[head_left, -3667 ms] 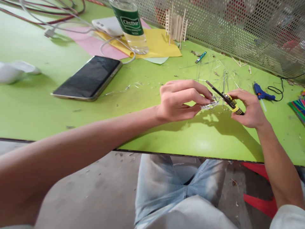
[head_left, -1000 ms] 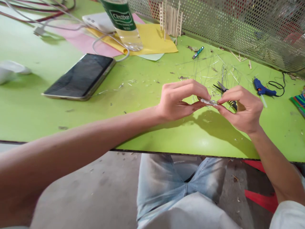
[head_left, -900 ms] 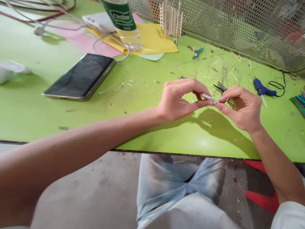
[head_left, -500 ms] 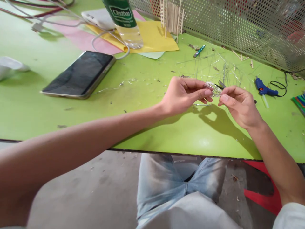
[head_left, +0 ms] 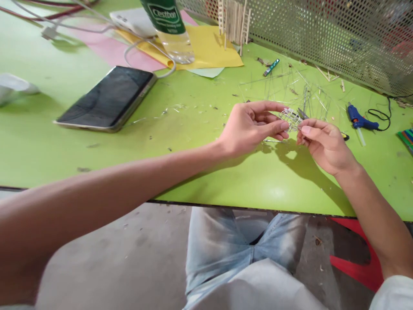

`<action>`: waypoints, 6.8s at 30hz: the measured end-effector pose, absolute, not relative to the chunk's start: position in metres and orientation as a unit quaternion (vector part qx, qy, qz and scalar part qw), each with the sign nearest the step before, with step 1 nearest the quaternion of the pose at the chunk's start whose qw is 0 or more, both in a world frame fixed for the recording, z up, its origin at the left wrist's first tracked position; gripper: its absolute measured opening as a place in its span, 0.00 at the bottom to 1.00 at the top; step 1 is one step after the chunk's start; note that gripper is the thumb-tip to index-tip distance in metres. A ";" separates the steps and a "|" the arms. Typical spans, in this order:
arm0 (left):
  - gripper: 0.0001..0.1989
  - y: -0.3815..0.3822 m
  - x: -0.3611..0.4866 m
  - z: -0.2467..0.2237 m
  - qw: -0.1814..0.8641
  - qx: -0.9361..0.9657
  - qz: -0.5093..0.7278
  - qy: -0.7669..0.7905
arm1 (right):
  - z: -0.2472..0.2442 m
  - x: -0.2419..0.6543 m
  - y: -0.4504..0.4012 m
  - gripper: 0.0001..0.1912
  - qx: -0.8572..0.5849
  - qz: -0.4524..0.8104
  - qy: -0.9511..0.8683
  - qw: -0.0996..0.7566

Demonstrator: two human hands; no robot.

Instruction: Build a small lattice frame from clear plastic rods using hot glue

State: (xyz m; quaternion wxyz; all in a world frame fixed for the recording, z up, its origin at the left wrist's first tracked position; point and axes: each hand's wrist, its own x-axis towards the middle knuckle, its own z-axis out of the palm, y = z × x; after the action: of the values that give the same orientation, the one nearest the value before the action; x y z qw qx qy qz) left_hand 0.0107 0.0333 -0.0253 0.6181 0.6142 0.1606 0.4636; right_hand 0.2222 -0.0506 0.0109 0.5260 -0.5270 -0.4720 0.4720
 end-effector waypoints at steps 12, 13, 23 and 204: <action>0.18 0.034 0.011 -0.029 0.580 0.636 0.486 0.152 | 0.013 0.225 -0.050 0.19 -0.526 0.498 -0.477 0.498; 0.18 0.033 0.011 -0.029 0.580 0.635 0.487 0.151 | 0.012 0.225 -0.050 0.19 -0.525 0.498 -0.480 0.496; 0.20 0.031 0.012 -0.028 0.590 0.628 0.478 0.167 | 0.012 0.212 -0.059 0.07 -0.556 0.071 -0.641 0.523; 0.23 0.030 0.006 -0.013 0.623 0.577 0.458 0.261 | -0.001 0.210 -0.056 0.13 -0.558 0.212 -0.583 0.551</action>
State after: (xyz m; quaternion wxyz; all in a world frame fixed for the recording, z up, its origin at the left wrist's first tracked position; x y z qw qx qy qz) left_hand 0.0060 0.0300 -0.0134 0.6230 0.5773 0.2614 0.4585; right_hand 0.2102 -0.0557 -0.0011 0.5511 -0.5582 -0.5828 0.2122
